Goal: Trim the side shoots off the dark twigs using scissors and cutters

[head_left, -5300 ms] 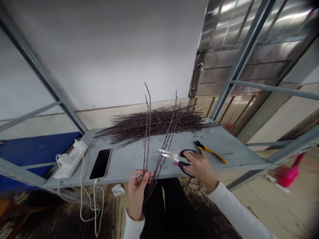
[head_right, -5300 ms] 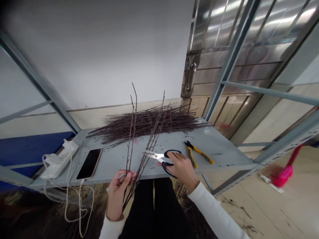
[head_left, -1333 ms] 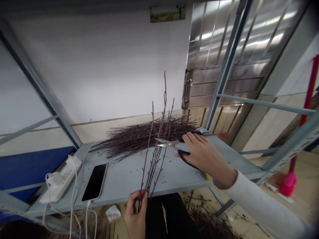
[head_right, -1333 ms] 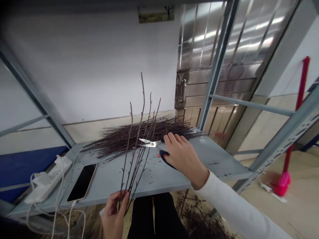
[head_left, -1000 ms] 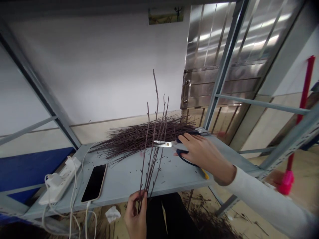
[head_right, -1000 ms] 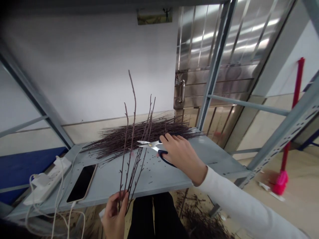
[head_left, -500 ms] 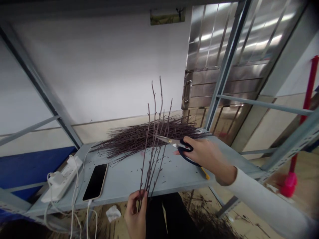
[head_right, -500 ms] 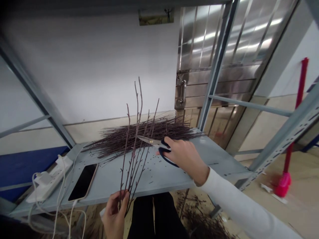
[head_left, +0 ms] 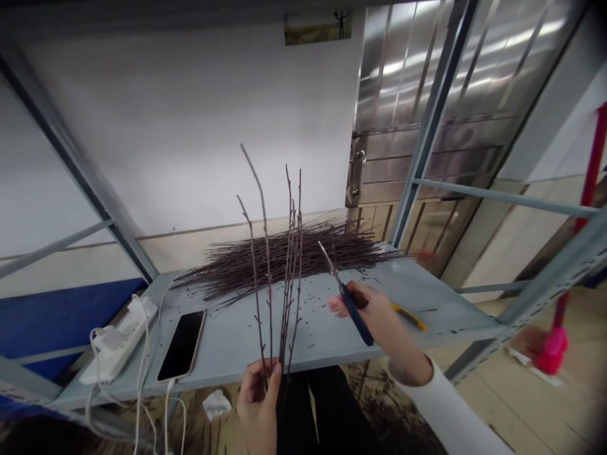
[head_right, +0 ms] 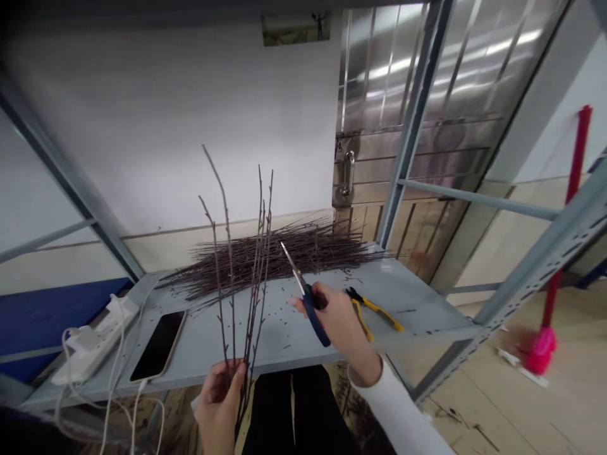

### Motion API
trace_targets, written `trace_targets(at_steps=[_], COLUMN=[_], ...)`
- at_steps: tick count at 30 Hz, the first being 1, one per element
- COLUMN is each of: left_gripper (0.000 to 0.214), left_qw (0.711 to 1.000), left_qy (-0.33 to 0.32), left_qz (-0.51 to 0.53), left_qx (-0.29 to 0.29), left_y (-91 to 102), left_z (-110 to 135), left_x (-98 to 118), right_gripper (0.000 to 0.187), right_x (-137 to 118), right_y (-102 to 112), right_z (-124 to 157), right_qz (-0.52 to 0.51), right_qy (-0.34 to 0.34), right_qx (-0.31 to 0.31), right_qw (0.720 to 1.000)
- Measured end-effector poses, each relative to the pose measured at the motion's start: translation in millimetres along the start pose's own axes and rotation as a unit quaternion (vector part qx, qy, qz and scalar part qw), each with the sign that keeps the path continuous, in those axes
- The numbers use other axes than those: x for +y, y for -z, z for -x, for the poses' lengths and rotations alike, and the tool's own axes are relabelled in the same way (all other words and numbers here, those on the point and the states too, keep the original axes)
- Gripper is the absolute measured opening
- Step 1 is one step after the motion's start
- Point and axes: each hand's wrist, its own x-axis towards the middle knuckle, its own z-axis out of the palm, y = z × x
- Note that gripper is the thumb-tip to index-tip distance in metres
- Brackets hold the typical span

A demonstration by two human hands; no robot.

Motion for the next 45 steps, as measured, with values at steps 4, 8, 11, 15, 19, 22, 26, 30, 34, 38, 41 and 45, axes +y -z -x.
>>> trace_targets(at_steps=[4,8,11,15,19,22,26,30,34,38,41,45], left_gripper=[0.033,0.030,0.029,0.029,0.027,0.027,0.029,0.030,0.029,0.030,0.028,0.025], left_qw=[1.000,1.000,0.999,0.999,0.999,0.999,0.999,0.999,0.999,0.998,0.997,0.996], left_qy=[-0.003,-0.015,-0.020,-0.018,-0.028,-0.021,0.000,0.007,0.003,0.011,0.009,0.000], left_qz=[-0.005,-0.013,-0.017,-0.016,-0.014,-0.011,-0.002,0.009,0.011,0.021,0.014,0.019], left_qx=[-0.009,-0.021,-0.035,-0.043,-0.044,-0.046,-0.040,-0.041,-0.052,-0.057,-0.069,-0.086], left_y=[-0.6,0.5,1.1,1.9,2.3,1.7,0.0,-1.8,-2.0,-1.5,-1.2,-1.6], left_z=[0.0,-0.7,-1.3,-0.9,-0.7,-0.4,1.1,3.7,4.7,4.2,4.3,4.5], left_x=[1.4,0.1,-0.9,-2.0,-3.4,-3.5,0.0,5.7,6.0,3.0,2.6,4.1], right_gripper=[0.038,0.039,0.041,0.041,0.041,0.040,0.041,0.041,0.043,0.042,0.039,0.039], right_x=[-13.5,-31.8,-36.1,-32.0,-28.8,-29.5,-31.0,-32.5,-37.5,-39.4,-37.4,-36.5], right_y=[-30.8,-56.4,-72.5,-87.6,-93.1,-92.2,-88.7,-85.4,-81.7,-81.1,-82.6,-82.0], right_z=[19.5,31.8,36.1,40.7,46.2,49.1,50.3,49.8,49.1,49.6,50.2,48.3], right_qz=[-0.198,-0.320,-0.361,-0.418,-0.467,-0.474,-0.476,-0.482,-0.485,-0.484,-0.480,-0.483], right_qy=[-0.089,-0.128,-0.144,-0.168,-0.186,-0.185,-0.196,-0.203,-0.211,-0.207,-0.200,-0.204], right_qx=[-0.038,-0.040,-0.020,-0.027,-0.024,-0.011,0.012,0.026,0.034,0.033,0.036,0.042], right_qw=[0.975,0.938,0.921,0.892,0.864,0.861,0.857,0.852,0.848,0.849,0.853,0.850])
